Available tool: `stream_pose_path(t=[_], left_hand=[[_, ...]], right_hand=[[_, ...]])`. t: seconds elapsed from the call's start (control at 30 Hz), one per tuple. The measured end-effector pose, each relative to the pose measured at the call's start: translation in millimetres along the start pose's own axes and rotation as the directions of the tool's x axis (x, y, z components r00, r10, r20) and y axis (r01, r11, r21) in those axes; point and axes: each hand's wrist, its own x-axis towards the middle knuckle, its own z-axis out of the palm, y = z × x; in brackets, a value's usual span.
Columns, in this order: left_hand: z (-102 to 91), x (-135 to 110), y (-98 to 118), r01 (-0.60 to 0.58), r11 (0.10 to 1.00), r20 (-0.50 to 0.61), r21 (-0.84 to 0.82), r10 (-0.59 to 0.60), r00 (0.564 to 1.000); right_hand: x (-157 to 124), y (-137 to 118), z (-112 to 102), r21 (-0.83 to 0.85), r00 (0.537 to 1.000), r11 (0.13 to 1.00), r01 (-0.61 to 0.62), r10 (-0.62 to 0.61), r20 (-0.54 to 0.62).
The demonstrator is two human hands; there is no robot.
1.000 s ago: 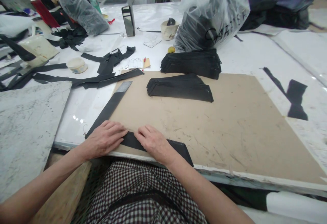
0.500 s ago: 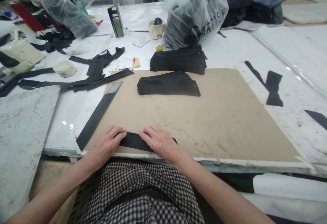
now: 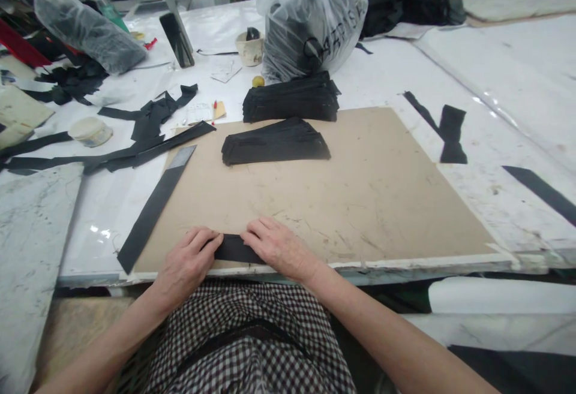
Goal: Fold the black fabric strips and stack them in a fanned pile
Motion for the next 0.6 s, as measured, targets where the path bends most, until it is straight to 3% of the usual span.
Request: stream_pose_path(t=[0.23,0.4,0.6], left_hand=[[4.9,19,13,0.082,0.992,-0.029,-0.095,-0.085,0.996],[4.1,27,16,0.03,0.992,0.027,-0.124,-0.027,0.999],[0.8,25,18,-0.046,0.997,0.025,-0.07,0.047,0.999]], right_hand=[[-22,13,-3,0.088,0.992,0.989,-0.117,0.12,-0.027],[-32,23,-8,0.191,0.987,0.971,-0.145,0.155,-0.035],[-48,23,-14,0.147,0.992,0.981,-0.123,0.125,-0.007]])
